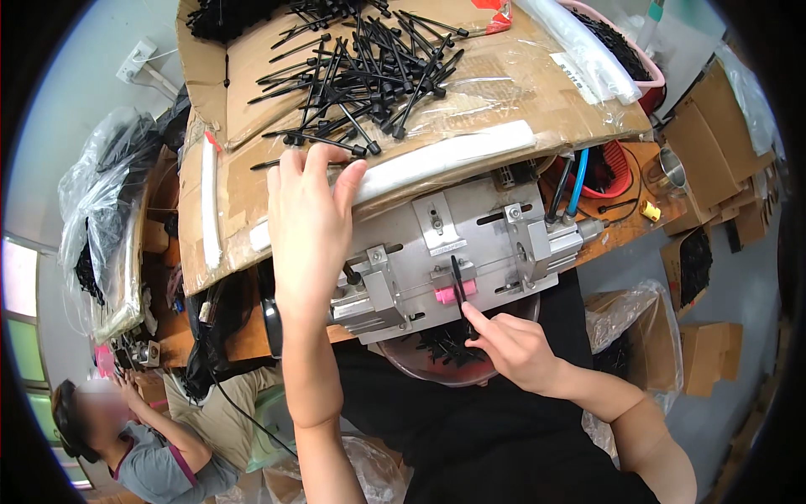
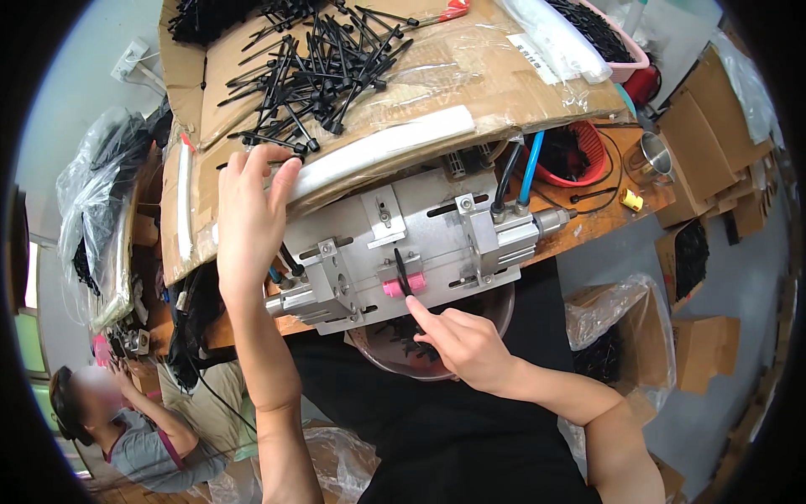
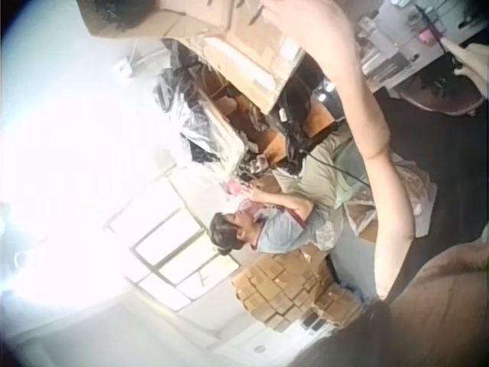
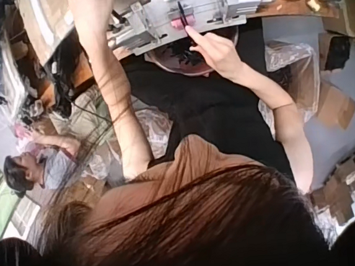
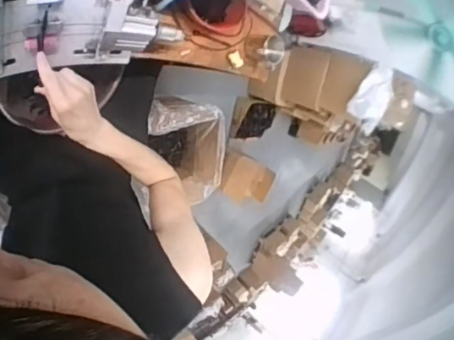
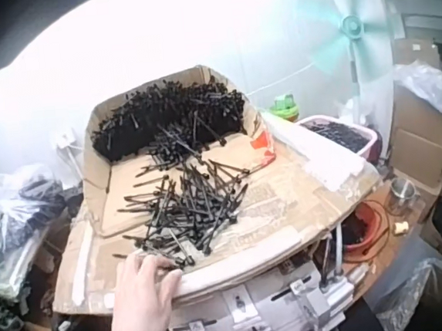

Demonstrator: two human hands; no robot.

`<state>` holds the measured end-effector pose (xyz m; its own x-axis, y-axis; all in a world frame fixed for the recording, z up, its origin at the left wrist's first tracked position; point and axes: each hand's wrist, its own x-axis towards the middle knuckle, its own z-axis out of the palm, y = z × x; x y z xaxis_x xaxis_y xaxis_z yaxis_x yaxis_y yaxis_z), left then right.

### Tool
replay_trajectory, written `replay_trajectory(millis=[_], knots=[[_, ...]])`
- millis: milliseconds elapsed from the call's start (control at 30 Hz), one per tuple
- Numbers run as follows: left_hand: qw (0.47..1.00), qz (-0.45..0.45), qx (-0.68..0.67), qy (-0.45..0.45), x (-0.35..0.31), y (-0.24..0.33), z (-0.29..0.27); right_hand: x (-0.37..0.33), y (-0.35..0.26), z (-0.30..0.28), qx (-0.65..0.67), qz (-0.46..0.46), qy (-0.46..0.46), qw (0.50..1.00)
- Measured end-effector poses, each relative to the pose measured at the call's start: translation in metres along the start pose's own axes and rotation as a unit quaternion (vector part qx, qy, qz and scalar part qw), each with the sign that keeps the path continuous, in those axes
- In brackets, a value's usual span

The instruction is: The person repeatedly picks up black plastic rods from a cardboard box and inserts them into a metal jig on the table. They then press a pink lever on the jig to secure or process each rod before moving to the next one. The task is performed continuously throughout the clip.

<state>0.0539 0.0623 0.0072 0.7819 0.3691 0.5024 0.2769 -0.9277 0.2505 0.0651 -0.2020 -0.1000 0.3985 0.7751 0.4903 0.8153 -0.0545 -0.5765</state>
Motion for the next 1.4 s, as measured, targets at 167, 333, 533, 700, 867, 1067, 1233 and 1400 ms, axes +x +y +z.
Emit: replay_trajectory(millis=[167,333,533,700,867,1067,1233,1400], knots=[[0.999,-0.009,-0.042,-0.013,-0.002,0.004,-0.011,0.006,0.005,0.011,-0.022,0.011,0.004,1.000],[0.994,-0.021,-0.098,0.046,-0.068,0.054,-0.023,0.011,0.002,-0.012,-0.066,0.039,-0.018,0.997],[0.990,0.011,-0.128,-0.065,-0.169,0.091,0.008,0.032,-0.006,-0.045,-0.042,0.076,0.049,0.995],[0.987,0.033,-0.062,-0.143,-0.169,0.097,0.036,0.029,-0.004,-0.057,0.001,0.129,0.086,0.988],[0.984,0.047,-0.059,-0.164,-0.162,0.096,0.033,0.026,-0.002,-0.062,0.019,0.133,0.122,0.983],[0.977,0.044,-0.146,-0.149,-0.141,0.082,0.014,0.054,0.006,-0.063,-0.033,0.065,0.106,0.992],[0.996,0.079,-0.028,0.023,-0.008,0.023,0.002,0.166,0.040,-0.073,-0.229,-0.134,0.101,0.959],[0.981,0.183,-0.026,-0.054,0.051,-0.037,-0.009,0.248,0.056,-0.074,-0.248,-0.187,-0.139,0.940]])
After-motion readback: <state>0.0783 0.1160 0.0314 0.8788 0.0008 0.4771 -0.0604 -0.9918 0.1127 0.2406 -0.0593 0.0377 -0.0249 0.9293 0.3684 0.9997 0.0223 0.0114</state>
